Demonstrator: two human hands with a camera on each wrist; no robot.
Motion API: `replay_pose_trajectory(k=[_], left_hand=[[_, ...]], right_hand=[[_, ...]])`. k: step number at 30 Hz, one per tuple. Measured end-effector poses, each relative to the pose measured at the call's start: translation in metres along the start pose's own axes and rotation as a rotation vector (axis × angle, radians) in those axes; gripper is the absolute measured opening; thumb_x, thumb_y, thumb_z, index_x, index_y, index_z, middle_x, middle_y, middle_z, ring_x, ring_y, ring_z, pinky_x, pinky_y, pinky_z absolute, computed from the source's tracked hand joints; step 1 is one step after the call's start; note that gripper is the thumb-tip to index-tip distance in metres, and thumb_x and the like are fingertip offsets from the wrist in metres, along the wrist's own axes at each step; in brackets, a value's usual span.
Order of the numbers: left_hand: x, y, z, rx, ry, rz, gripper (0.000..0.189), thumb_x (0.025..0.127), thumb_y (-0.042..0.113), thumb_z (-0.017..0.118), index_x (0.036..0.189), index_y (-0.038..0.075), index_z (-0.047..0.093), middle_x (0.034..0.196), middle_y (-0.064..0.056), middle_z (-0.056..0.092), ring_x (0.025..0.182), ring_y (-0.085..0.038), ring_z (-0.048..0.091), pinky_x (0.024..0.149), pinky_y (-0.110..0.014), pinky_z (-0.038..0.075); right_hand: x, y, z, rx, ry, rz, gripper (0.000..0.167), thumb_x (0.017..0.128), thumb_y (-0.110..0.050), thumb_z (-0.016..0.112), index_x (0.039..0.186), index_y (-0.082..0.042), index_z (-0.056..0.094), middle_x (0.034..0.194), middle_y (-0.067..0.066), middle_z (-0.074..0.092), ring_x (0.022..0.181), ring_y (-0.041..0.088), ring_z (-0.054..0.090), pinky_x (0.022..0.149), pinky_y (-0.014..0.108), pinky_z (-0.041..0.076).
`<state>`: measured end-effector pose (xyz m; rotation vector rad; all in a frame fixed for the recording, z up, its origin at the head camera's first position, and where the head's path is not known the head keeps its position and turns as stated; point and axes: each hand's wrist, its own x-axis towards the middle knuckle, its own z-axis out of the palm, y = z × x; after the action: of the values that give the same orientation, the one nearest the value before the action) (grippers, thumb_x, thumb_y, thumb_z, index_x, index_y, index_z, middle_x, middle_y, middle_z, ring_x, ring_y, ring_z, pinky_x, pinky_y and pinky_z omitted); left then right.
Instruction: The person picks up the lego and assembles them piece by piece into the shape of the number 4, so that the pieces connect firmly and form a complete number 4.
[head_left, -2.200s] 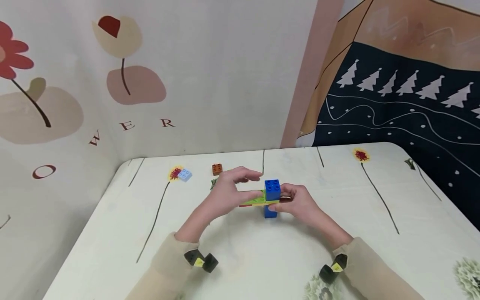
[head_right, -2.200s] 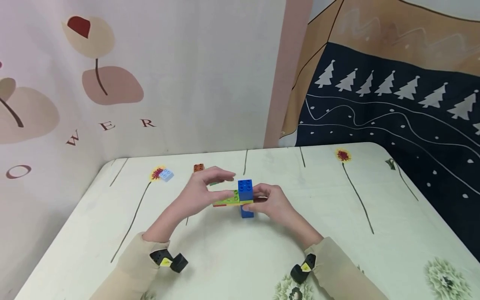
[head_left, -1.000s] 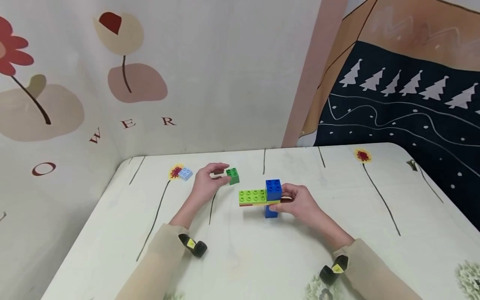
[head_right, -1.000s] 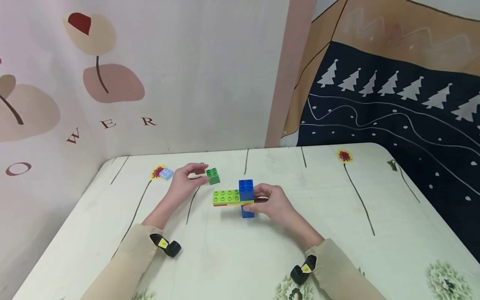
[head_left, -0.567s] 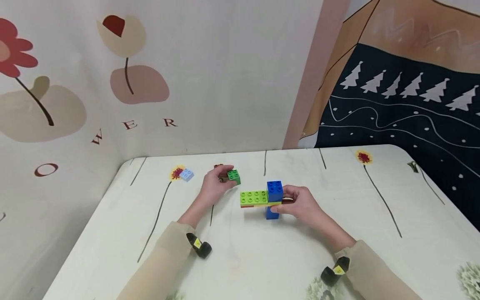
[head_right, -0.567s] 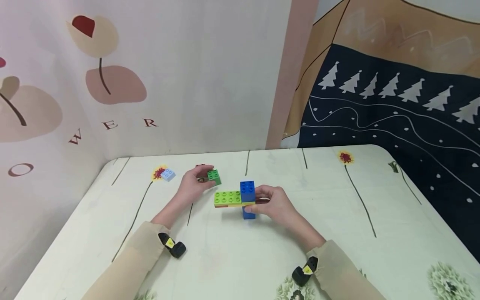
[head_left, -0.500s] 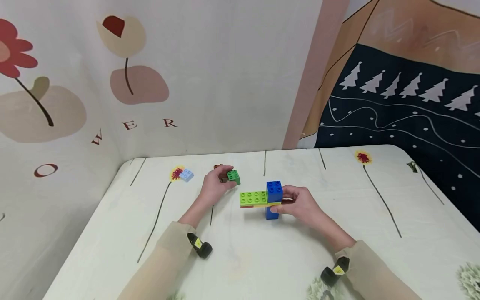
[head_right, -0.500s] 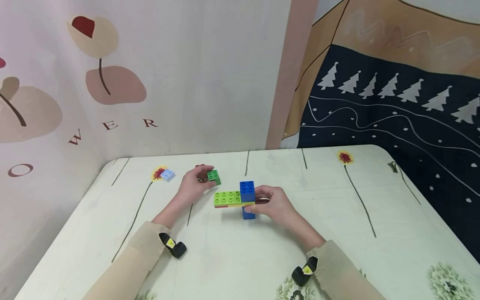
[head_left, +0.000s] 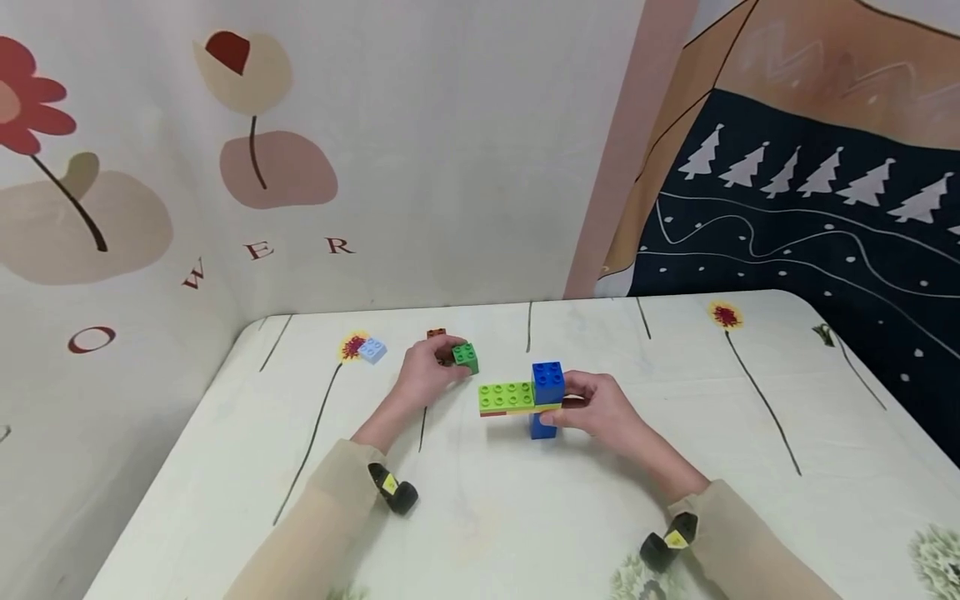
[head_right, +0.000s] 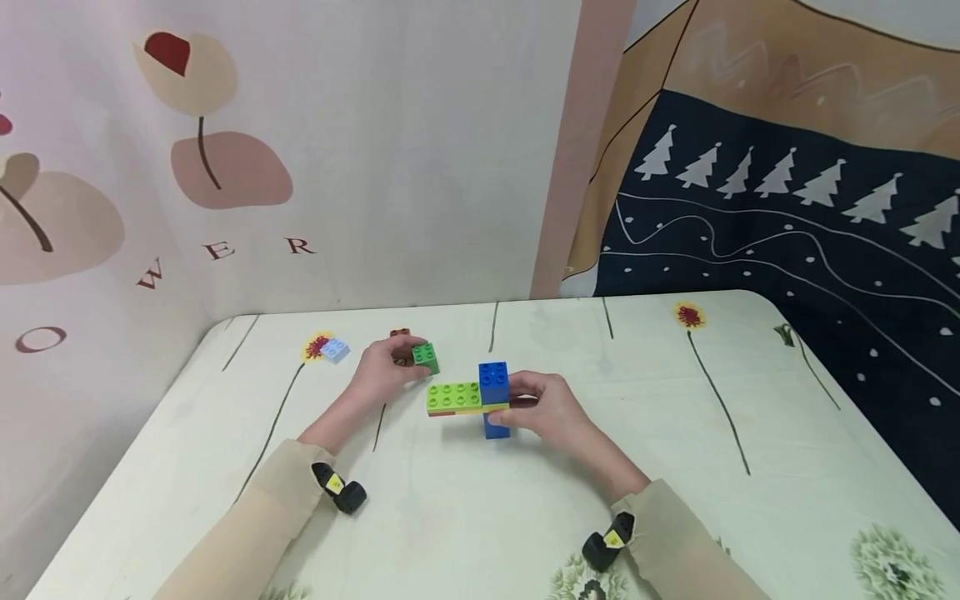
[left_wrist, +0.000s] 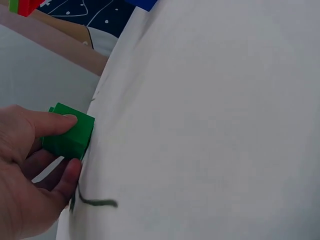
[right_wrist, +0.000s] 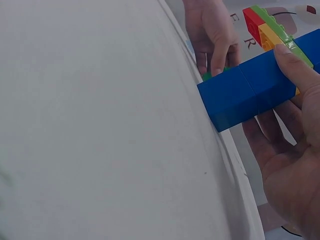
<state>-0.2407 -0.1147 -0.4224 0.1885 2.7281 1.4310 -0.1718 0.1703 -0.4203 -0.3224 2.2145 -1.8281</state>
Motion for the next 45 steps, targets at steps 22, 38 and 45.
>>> replay_pose_trajectory(k=[22,38,45], left_hand=[[-0.052,0.03,-0.032,-0.106,-0.069,0.112,0.044,0.089,0.005,0.079,0.131,0.006,0.066,0.117,-0.01,0.067,0.104,-0.027,0.062,0.085,-0.035,0.058],[-0.079,0.052,-0.032,-0.285,-0.067,0.176,0.046,0.086,-0.001,0.08,0.129,0.005,0.067,0.116,-0.012,0.066,0.101,-0.03,0.063,0.082,-0.026,0.057],[-0.083,0.054,-0.029,-0.308,-0.091,0.154,0.046,0.086,-0.001,0.08,0.13,0.004,0.067,0.114,-0.013,0.065,0.101,-0.034,0.064,0.083,-0.026,0.058]], right_hand=[[0.001,-0.002,0.001,0.005,0.009,0.011,0.038,0.085,-0.003,0.083,0.119,0.004,0.068,0.115,0.017,0.072,0.105,0.031,0.071,0.083,0.035,0.061],[0.0,-0.001,-0.001,0.014,0.014,0.024,0.038,0.085,-0.004,0.084,0.118,0.004,0.068,0.116,0.017,0.072,0.106,0.03,0.071,0.084,0.035,0.06],[0.0,-0.002,-0.001,0.016,0.01,0.026,0.036,0.084,-0.001,0.083,0.117,0.004,0.067,0.116,0.018,0.072,0.106,0.03,0.071,0.084,0.036,0.06]])
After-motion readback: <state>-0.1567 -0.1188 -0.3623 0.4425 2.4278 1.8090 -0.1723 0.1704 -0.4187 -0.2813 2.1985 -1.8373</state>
